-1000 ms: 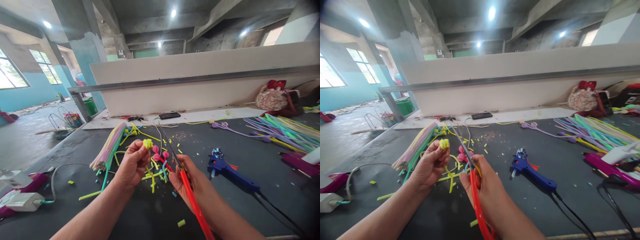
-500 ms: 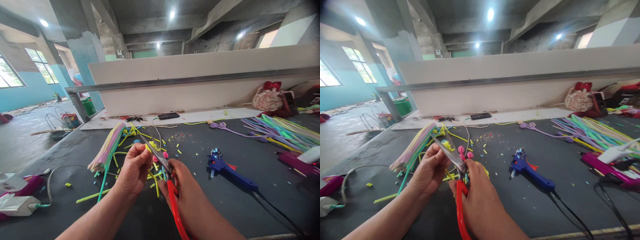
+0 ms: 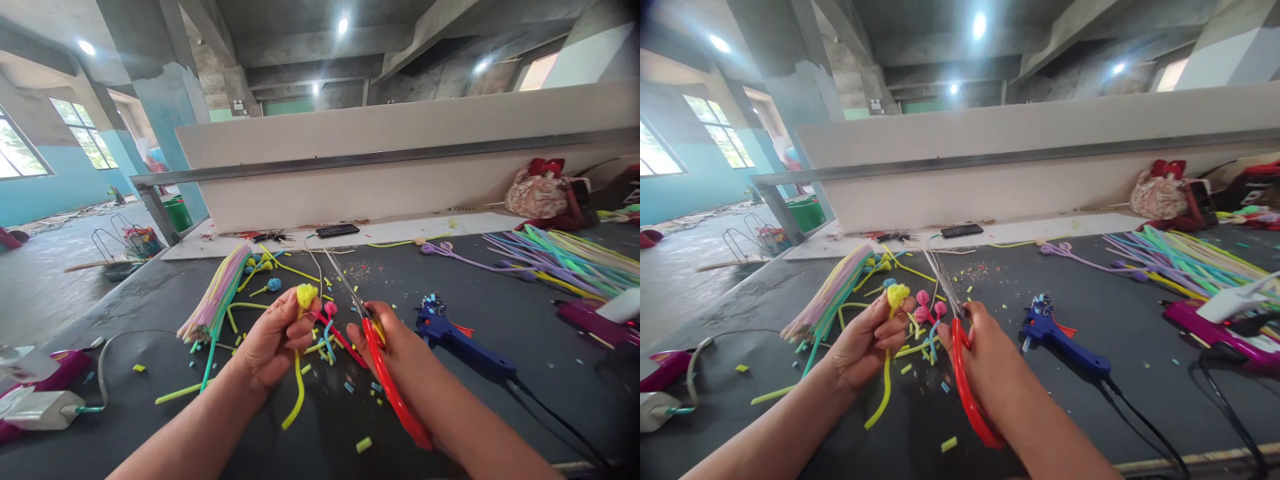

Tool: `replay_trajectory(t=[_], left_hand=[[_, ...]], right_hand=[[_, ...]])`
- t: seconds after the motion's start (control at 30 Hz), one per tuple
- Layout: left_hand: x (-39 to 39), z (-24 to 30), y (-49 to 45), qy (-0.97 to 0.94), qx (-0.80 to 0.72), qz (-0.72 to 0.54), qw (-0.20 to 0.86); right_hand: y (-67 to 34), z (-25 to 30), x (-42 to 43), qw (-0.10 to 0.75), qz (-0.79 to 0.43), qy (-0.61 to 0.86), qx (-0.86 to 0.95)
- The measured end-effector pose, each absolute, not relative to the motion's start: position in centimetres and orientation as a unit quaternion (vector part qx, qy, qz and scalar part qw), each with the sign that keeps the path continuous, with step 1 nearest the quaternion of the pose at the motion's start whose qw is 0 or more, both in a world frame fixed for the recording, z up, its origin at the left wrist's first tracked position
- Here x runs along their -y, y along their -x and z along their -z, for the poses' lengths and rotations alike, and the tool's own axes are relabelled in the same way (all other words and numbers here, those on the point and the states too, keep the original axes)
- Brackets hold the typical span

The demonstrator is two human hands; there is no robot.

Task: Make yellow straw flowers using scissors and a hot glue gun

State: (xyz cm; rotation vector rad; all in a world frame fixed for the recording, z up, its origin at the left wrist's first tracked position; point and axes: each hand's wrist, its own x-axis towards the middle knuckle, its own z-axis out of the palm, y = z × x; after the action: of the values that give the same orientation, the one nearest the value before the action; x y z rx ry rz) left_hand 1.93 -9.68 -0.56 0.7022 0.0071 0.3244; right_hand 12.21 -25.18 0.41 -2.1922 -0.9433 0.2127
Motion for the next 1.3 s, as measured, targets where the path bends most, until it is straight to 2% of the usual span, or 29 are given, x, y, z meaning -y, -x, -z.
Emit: replay_trajectory(t=[0.1,0.27,0.5,0.57,0.7,0.8,1.13,1.3], left_hand=[[9.5,0.6,-1.9,-0.325,-0.016,-0.105,0.94],[9.5,0.8,-1.8,-0.34,-0.024,-0.087,0.936],[10.1,0.7,-1.7,-0.408,-0.018,-0.059,0.911],[10.4,0.7,-1.9,-0.421,-0.021,-0.051,0.905],[11.0,1.1,-2.2,-0.462,-0.037,-0.045,0.885],[11.3,1.3,-2.3,-0.489,-0.054,-0.046,0.869],[11.6,1.1,-2.2,-0.517,-0.069,-0.044,0.852],[11.7,1.1,-2.2,-0.522,-0.074,-0.031,0.849]], right_hand=[[-14.1,0.0,25.9,0.286,-0.058,0.882,0.371],[-15.1,1.3,26.4,0.164,-0.068,0.909,0.377],[-14.7,0.3,27.5,0.079,-0.059,0.891,0.444],[-14.5,-0.3,27.5,0.115,-0.04,0.882,0.454],[-13.4,-0.7,26.8,0.333,0.08,0.792,0.505],[-12.3,-0.6,26.3,0.42,0.162,0.71,0.543],[-11.8,-0.3,25.9,0.442,0.126,0.717,0.524],[-12.0,-0.2,25.8,0.434,0.147,0.686,0.565]])
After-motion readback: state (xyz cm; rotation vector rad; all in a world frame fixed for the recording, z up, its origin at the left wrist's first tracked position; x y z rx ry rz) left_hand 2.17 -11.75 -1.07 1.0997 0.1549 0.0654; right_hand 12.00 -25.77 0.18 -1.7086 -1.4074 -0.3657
